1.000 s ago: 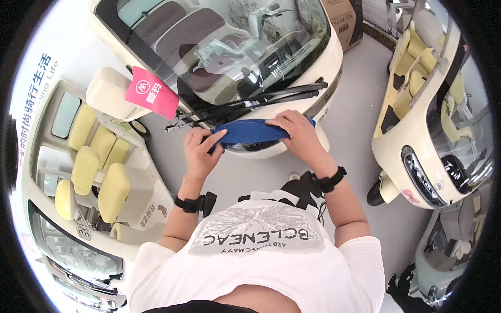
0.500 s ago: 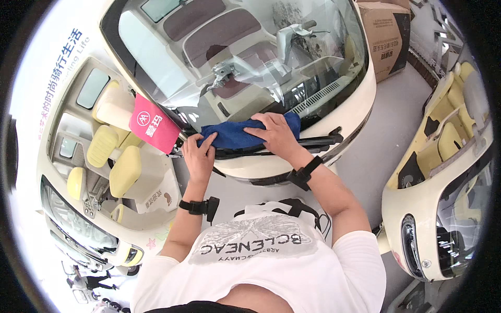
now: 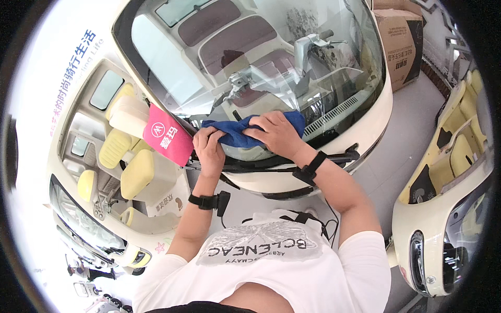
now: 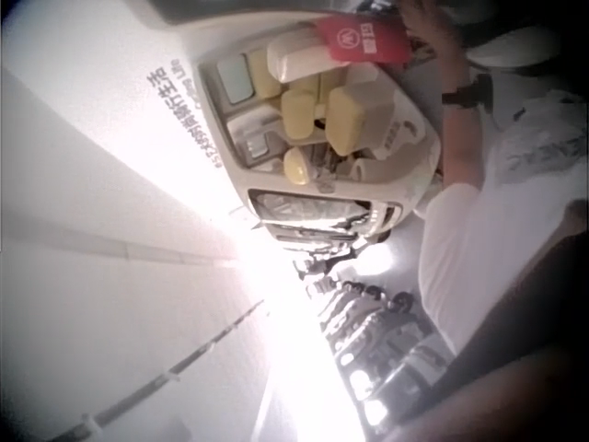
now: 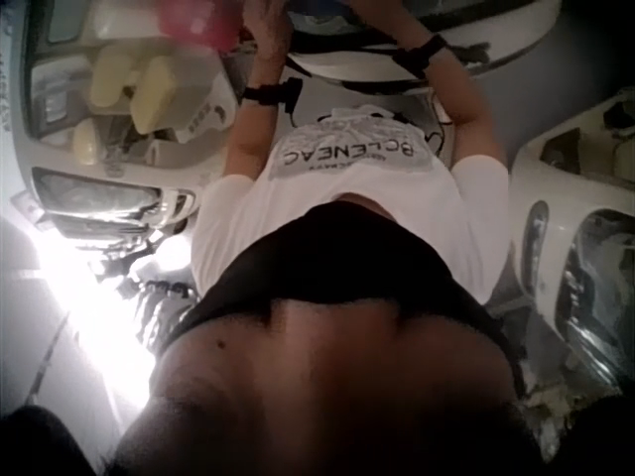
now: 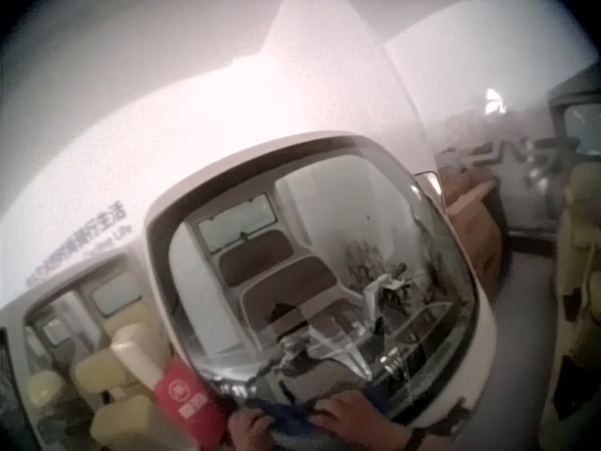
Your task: The person is using a blue cloth to wipe down the exterior and interior surfaces of a three-wheeled electric vehicle.
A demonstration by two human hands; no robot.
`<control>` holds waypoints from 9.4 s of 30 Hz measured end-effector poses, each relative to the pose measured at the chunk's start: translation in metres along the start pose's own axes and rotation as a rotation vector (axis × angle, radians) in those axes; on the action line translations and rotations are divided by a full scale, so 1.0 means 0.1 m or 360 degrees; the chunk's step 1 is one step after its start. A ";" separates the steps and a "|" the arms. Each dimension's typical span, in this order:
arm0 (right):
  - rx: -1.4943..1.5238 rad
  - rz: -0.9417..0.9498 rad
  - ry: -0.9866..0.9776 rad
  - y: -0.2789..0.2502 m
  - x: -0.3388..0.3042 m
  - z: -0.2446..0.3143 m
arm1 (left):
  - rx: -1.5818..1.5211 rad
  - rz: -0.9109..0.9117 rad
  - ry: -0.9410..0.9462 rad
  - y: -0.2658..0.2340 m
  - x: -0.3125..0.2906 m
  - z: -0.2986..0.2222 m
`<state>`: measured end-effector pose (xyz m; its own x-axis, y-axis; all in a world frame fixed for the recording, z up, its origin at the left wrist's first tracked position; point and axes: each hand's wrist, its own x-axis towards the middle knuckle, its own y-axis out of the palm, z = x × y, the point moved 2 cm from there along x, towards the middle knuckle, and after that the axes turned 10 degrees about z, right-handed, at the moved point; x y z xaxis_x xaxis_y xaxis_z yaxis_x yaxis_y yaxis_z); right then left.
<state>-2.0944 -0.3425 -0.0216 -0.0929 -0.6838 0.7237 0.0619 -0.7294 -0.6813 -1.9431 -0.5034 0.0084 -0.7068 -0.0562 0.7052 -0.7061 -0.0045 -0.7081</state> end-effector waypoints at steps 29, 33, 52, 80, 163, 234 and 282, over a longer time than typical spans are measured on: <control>-0.0288 -0.0031 -0.0186 -0.15 0.48 -0.09 | 0.0385 0.0168 -0.0029 -0.24 0.18 0.22; -0.0333 -0.0232 -0.0054 -0.23 1.07 -0.16 | 0.0508 -0.0055 -0.0145 -0.33 0.65 0.30; -0.0331 -0.0206 -0.0256 -0.22 1.31 -0.10 | 0.0357 -0.0179 -0.0291 -0.41 0.57 0.44; 0.0445 0.0127 0.0282 -0.48 0.87 0.80 | -0.0175 -0.0231 -0.0338 -0.92 -0.19 0.02; -0.0928 -0.1729 0.0960 2.34 2.46 2.70 | -0.2715 -0.0872 0.1920 -0.47 1.07 3.84; -0.1205 -0.1605 0.1625 3.39 2.97 2.52 | -0.2936 -0.0289 0.2724 0.45 0.64 3.55; -0.1415 -0.1520 0.1290 3.22 3.23 2.64 | -0.3170 0.0417 0.2547 0.30 0.78 3.70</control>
<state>-1.8423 -0.8032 0.0217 -0.2688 0.4267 0.8635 -0.9012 -0.4279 -0.0691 -2.0035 -0.8777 0.0281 0.3798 0.4714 0.7960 0.7434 0.3566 -0.5659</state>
